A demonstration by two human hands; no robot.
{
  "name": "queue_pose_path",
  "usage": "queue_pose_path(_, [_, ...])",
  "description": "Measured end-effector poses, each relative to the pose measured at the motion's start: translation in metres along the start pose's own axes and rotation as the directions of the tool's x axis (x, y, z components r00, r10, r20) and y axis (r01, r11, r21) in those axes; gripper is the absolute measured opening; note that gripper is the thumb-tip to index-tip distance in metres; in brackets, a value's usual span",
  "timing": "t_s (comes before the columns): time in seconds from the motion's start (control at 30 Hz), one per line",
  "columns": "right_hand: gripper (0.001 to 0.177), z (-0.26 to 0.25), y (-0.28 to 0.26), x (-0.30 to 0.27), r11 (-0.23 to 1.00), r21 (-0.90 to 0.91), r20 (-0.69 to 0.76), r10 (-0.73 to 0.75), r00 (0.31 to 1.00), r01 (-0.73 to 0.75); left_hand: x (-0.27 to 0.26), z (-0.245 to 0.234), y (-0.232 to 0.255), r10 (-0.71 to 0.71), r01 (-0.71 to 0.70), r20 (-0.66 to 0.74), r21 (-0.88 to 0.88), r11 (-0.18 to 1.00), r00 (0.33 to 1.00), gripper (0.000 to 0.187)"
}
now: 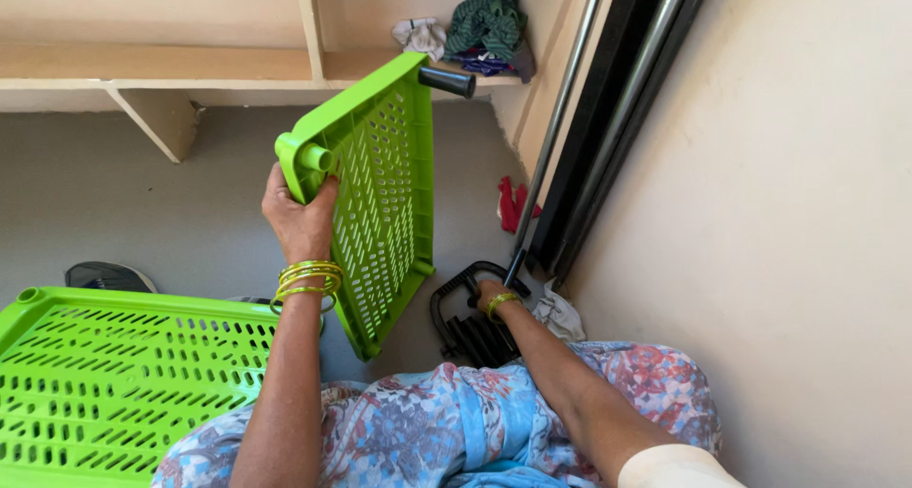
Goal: The person assembles a green plastic stool by inserting black legs into the seat, then wipes the seat with a white cloth. The person handles the stool and legs by hand and uses a cloth for cleaning.
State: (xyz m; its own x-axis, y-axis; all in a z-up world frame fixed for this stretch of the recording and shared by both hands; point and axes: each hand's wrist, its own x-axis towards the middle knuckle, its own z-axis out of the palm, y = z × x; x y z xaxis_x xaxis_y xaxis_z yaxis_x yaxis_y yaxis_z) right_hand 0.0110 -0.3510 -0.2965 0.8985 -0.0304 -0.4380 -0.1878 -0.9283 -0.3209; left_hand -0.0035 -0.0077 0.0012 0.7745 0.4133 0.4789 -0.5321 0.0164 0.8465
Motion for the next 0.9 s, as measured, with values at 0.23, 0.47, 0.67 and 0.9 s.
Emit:
queue_pose_path(0.23, [0.036, -0.036, -0.033, 0.013, 0.899, 0.419, -0.074, -0.103, 0.992, 0.125, 0.003, -0.012, -0.004, -0.029, 0.029, -0.003, 0.015, 0.999, 1.000, 0.029])
queue_pose_path(0.47, [0.081, -0.245, -0.078, -0.013, -0.005, 0.991, -0.128, -0.378, 0.917, 0.136, 0.008, -0.037, -0.028, -0.060, 0.072, 0.134, -0.087, 0.994, 0.989, 0.022])
queue_pose_path(0.67, [0.058, -0.320, -0.116, -0.073, 0.386, 0.898, 0.055, -0.571, 0.819, 0.209, 0.009, -0.036, -0.035, -0.081, 0.100, 0.248, -0.064, 0.993, 0.965, 0.025])
queue_pose_path(0.9, [0.022, -0.331, -0.130, -0.086, 0.639, 0.744, 0.079, -0.375, 0.924, 0.196, 0.003, -0.027, -0.017, -0.081, 0.088, 0.208, -0.023, 0.996, 0.975, 0.028])
